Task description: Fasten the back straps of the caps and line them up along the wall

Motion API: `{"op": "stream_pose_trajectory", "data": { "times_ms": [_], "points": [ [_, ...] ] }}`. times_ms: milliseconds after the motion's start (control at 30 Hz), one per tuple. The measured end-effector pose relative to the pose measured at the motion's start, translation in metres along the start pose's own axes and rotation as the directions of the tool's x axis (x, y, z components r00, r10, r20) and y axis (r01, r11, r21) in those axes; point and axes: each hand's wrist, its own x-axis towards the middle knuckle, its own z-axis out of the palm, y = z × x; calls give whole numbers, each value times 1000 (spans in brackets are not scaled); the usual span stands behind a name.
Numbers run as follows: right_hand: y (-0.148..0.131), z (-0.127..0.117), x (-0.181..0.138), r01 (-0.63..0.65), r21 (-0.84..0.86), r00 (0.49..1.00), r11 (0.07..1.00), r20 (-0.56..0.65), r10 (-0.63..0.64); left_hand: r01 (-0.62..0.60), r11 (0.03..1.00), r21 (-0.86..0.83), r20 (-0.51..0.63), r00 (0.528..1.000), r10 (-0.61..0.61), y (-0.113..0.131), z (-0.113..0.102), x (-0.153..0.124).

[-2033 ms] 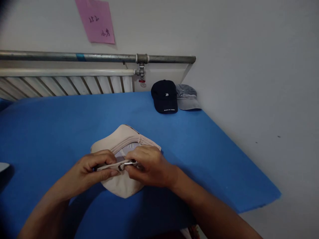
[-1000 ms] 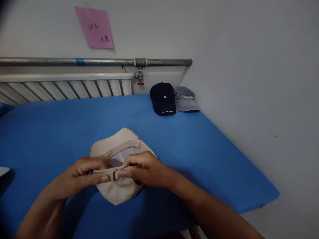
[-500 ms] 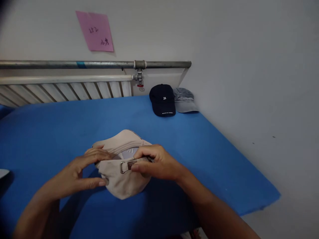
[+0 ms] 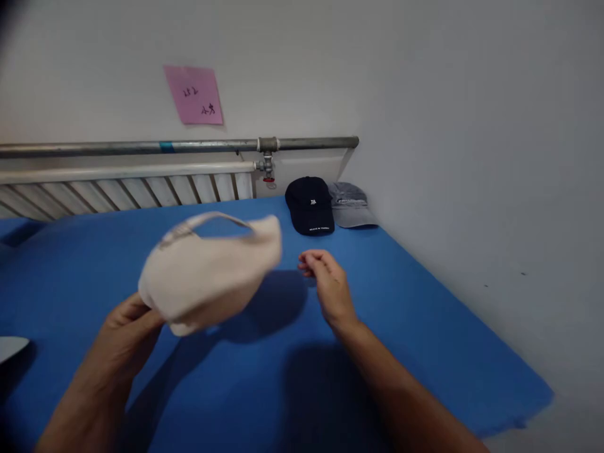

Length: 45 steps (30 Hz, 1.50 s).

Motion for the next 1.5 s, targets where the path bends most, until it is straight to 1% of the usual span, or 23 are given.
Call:
{"op": "stream_pose_trajectory", "data": {
  "times_ms": [33,100,200,233,267,367,400,433,500,567,667,733,833,967,1000,1033,1100,1200,1267,1300,1367,1433,1500],
  "points": [
    [3,4,-3,-62,-32,995,998,72,64,8,990,-141,-98,995,-22,-1,0,2],
    [8,16,-13,-159,-86,958,984,229,174,13,939,-344,-197,977,-85,-2,2,7],
    [13,33,-31,-269,-119,868,956,401,294,72,857,-511,-201,959,-200,-4,3,15],
    [15,37,-35,-297,-117,849,948,422,318,95,829,-551,-189,954,-235,-6,2,18],
    [16,39,-37,-321,-104,843,941,422,334,113,800,-589,-178,948,-264,-7,0,20],
    [17,42,-38,-368,-22,870,930,344,352,134,718,-684,-143,939,-311,-12,-6,26],
    [17,41,-37,-398,5,865,917,335,374,135,697,-705,-127,942,-311,-14,-8,27],
    [17,41,-36,-444,32,842,895,355,405,141,682,-718,-107,946,-307,-16,-10,28],
    [17,40,-35,-562,108,770,820,430,471,150,665,-731,-80,950,-302,-19,-13,30],
    [17,41,-35,-671,223,703,707,494,511,150,647,-748,-74,949,-306,-22,-15,31],
    [21,44,-37,-762,367,643,534,534,549,164,597,-785,-27,954,-298,-26,-17,31],
    [25,47,-39,-795,398,606,458,565,560,185,565,-804,31,962,-271,-27,-18,31],
    [29,52,-47,-827,402,562,393,594,576,202,541,-816,87,969,-231,-28,-18,30],
    [31,56,-61,-887,350,462,302,666,586,237,531,-814,133,965,-227,-26,-17,27],
    [30,56,-64,-893,345,450,289,684,574,243,533,-810,138,963,-230,-25,-16,26],
    [29,56,-66,-894,345,448,285,699,557,243,541,-806,133,963,-234,-24,-16,25],
    [25,56,-67,-884,361,466,296,717,518,213,574,-791,87,967,-238,-20,-14,23],
    [20,54,-60,-843,435,538,316,685,491,113,660,-742,-31,979,-202,-15,-11,20],
    [19,52,-53,-815,479,579,327,636,510,66,732,-678,-67,986,-150,-12,-9,19],
    [20,51,-50,-807,488,588,333,613,528,57,768,-638,-68,989,-129,-10,-8,18],
    [23,48,-44,-808,478,586,346,587,558,53,821,-568,-57,993,-104,-9,-6,16],
    [27,46,-40,-807,460,589,370,586,556,56,843,-535,-42,995,-93,-9,-6,13],
    [31,45,-38,-781,463,625,420,566,538,87,854,-513,22,996,-88,-11,-8,8]
  ]
}}
